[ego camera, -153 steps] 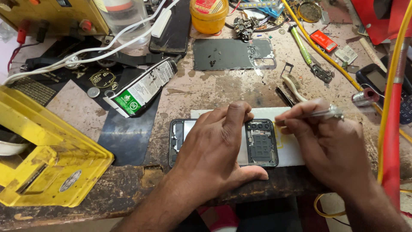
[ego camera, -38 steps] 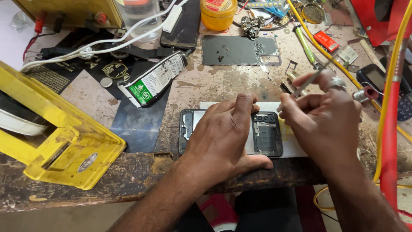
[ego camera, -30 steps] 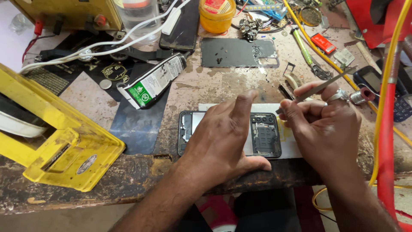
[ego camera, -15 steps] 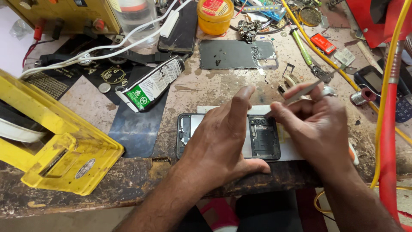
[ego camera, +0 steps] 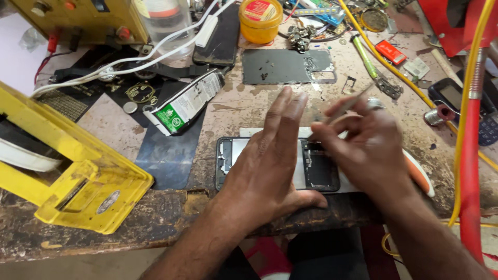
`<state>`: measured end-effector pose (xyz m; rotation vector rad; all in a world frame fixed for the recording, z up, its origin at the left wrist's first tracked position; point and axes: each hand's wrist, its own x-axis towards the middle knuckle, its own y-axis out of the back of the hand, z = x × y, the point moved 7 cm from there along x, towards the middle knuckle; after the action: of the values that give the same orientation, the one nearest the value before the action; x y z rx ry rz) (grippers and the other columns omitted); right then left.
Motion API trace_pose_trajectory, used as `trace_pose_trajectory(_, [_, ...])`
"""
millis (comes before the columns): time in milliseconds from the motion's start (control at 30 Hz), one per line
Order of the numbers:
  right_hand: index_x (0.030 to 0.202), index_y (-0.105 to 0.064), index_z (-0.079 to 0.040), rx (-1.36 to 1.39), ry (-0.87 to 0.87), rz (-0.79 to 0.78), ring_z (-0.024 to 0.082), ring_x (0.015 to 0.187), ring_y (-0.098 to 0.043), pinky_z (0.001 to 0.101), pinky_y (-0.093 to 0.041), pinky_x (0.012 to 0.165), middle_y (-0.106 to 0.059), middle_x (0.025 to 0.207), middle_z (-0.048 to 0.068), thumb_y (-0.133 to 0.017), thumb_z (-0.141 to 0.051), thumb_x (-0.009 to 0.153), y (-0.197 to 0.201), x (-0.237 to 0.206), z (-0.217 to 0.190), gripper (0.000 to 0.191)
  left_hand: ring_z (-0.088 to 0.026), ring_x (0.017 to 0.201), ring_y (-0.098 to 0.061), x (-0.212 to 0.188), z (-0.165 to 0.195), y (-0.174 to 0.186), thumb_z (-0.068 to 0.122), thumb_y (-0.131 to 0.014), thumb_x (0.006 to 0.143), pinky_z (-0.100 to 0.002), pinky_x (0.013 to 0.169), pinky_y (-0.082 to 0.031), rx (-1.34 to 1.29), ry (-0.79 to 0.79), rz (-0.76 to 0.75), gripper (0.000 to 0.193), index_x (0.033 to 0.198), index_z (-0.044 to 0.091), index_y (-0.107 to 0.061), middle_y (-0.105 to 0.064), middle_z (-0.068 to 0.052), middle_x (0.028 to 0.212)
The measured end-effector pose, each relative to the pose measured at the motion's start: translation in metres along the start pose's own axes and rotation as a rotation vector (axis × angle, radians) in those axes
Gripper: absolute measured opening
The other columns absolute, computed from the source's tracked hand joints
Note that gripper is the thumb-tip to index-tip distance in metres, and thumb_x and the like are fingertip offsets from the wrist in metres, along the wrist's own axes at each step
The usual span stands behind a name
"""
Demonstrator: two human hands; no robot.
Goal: The person pries open a smartphone on a cluttered repair bench, using a thin metal blade to separate the screen from the frame. They brush debris off the display with a toothbrush, peel the old adhesive and back cover off the phone body, and continue scraping residue from the parts.
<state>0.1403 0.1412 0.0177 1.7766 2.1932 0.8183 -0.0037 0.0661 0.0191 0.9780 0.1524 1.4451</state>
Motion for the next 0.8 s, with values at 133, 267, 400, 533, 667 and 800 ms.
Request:
trace_pose_trajectory(133, [0.102, -0.065, -0.006, -0.215, -0.052, -0.007, 0.009, 0.056, -0.065, 0.0225, -0.047, 0.047, -0.076, 0.071, 0.006, -0.082, -0.011, 0.084, -0.006, 0.003, 0.001, 0.026, -0.053, 0.145, -0.035, 0.0, 0.0, 0.0, 0.047, -0.1, 0.05, -0.055, 0.115, -0.039, -0.024, 0.003, 0.003, 0.147, 0.157, 0.007, -0.008, -0.011, -0.031, 0.165])
trace_pose_trajectory(267, [0.108, -0.064, -0.009, 0.166, 0.043, -0.055, 0.004, 0.073, -0.074, 0.0204, -0.056, 0.06, -0.076, 0.08, 0.006, -0.078, -0.018, 0.088, -0.001, 0.004, -0.006, 0.026, -0.054, 0.15, -0.026, -0.001, 0.002, 0.003, 0.049, -0.1, 0.047, -0.055, 0.118, -0.036, -0.032, -0.033, 0.046, 0.153, 0.158, 0.007, -0.003, -0.006, -0.033, 0.165])
trace_pose_trajectory(400, [0.096, -0.068, -0.008, -0.16, 0.249, 0.072, 0.009, 0.074, -0.071, 0.0274, -0.054, 0.058, -0.076, 0.089, 0.01, -0.082, -0.014, 0.086, -0.007, -0.001, -0.017, 0.019, -0.054, 0.154, -0.02, -0.001, 0.002, 0.004, 0.05, -0.1, 0.048, -0.054, 0.121, -0.035, -0.077, -0.051, 0.055, 0.157, 0.16, 0.007, 0.001, -0.003, -0.034, 0.166])
trace_pose_trajectory(533, [0.084, -0.072, -0.012, -0.372, 0.519, 0.104, 0.012, 0.073, -0.074, 0.0304, -0.056, 0.067, -0.081, 0.094, 0.008, -0.084, -0.008, 0.084, -0.019, -0.009, -0.03, 0.013, -0.053, 0.16, -0.011, -0.002, 0.002, 0.007, 0.052, -0.099, 0.051, -0.054, 0.126, -0.031, -0.081, -0.074, 0.074, 0.157, 0.162, 0.006, 0.002, -0.005, -0.033, 0.169])
trace_pose_trajectory(667, [0.1, -0.064, -0.009, 0.003, 0.068, 0.026, 0.009, 0.075, -0.077, 0.028, -0.06, 0.059, -0.077, 0.08, 0.008, -0.079, -0.022, 0.087, -0.003, 0.0, -0.002, 0.024, -0.047, 0.162, -0.014, -0.006, -0.004, 0.012, 0.063, -0.094, 0.055, -0.054, 0.13, -0.03, -0.089, -0.069, 0.137, 0.158, 0.163, 0.001, 0.002, -0.007, -0.032, 0.17])
trace_pose_trajectory(800, [0.101, -0.066, -0.011, -0.144, 0.073, 0.103, 0.011, 0.072, -0.076, 0.0295, -0.057, 0.058, -0.077, 0.08, 0.006, -0.081, -0.025, 0.085, -0.008, -0.004, -0.009, 0.026, -0.04, 0.162, -0.027, -0.009, -0.009, 0.009, 0.062, -0.089, 0.066, -0.052, 0.131, -0.034, -0.231, -0.022, 0.152, 0.15, 0.168, -0.001, 0.001, -0.017, -0.028, 0.173])
